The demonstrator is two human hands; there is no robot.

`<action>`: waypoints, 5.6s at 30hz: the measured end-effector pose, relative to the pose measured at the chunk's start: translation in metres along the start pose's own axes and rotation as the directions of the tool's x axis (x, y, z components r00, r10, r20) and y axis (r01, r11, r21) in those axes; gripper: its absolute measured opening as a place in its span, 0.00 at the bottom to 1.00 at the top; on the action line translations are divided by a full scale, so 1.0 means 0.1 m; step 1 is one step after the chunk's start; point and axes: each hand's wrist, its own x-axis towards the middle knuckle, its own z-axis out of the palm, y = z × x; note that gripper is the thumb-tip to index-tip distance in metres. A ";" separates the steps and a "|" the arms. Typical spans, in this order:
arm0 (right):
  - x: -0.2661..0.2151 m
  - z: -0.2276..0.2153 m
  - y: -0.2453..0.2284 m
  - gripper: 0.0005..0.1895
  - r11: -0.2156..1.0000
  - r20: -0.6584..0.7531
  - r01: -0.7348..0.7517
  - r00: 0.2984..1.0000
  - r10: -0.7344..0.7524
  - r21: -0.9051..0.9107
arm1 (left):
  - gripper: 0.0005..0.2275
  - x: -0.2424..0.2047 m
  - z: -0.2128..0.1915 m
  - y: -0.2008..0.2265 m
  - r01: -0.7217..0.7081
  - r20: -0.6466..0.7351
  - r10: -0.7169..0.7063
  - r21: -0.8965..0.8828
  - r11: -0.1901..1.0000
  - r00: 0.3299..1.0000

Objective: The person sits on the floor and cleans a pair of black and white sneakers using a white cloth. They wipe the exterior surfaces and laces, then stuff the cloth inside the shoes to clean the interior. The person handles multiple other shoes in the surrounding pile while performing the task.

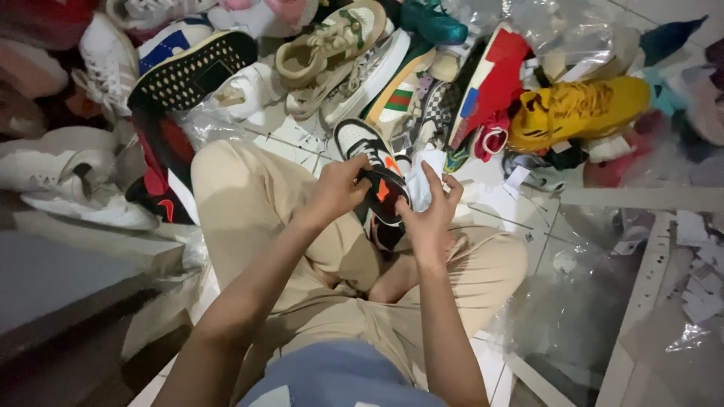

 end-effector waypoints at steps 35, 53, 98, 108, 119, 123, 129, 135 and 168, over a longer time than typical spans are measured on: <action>-0.10 0.06 0.21 0.45 0.993 0.154 -0.107 0.981 0.115 -0.054 | 0.05 0.03 0.47 -0.15 -0.593 0.030 0.667 0.489 0.640 0.744; -0.18 -0.10 -0.02 0.26 0.994 0.026 0.097 0.995 -0.098 0.043 | 0.03 0.25 0.74 -0.75 -0.485 0.200 0.458 0.120 0.866 0.866; 0.10 -0.06 -0.29 0.24 0.882 0.599 0.116 0.773 0.208 -0.456 | 0.04 0.23 0.74 -0.72 -0.224 0.191 0.202 0.102 0.969 0.961; 0.25 0.50 -0.20 0.22 0.711 0.628 0.315 0.745 0.226 -0.629 | 0.04 0.00 0.51 -0.28 -0.078 0.100 0.067 0.107 0.991 0.993; -0.16 0.06 -0.62 0.24 0.804 0.628 0.332 0.775 0.066 -0.494 | 0.14 -0.07 0.25 -0.21 0.037 0.032 -0.032 -0.153 0.987 0.999; -0.12 0.33 -0.43 0.21 0.613 0.629 0.535 0.773 -0.077 -0.582 | 0.14 -0.05 0.27 -0.18 -0.069 0.039 0.064 0.139 0.988 0.997; -0.13 0.56 -0.46 0.23 0.551 0.674 0.573 0.738 -0.026 -0.606 | 0.07 -0.14 0.14 -0.10 -0.110 0.037 0.106 0.140 0.984 0.994; -0.11 0.77 0.06 0.26 0.627 0.613 0.600 0.754 -0.236 -0.497 | 0.04 -0.13 0.23 -0.21 -0.059 -0.039 0.056 -0.070 0.996 0.998; -0.07 0.30 0.12 0.12 0.803 0.587 0.240 0.794 0.161 -0.545 | 0.04 -0.06 0.18 -0.36 0.201 0.125 -0.171 -0.283 0.938 0.977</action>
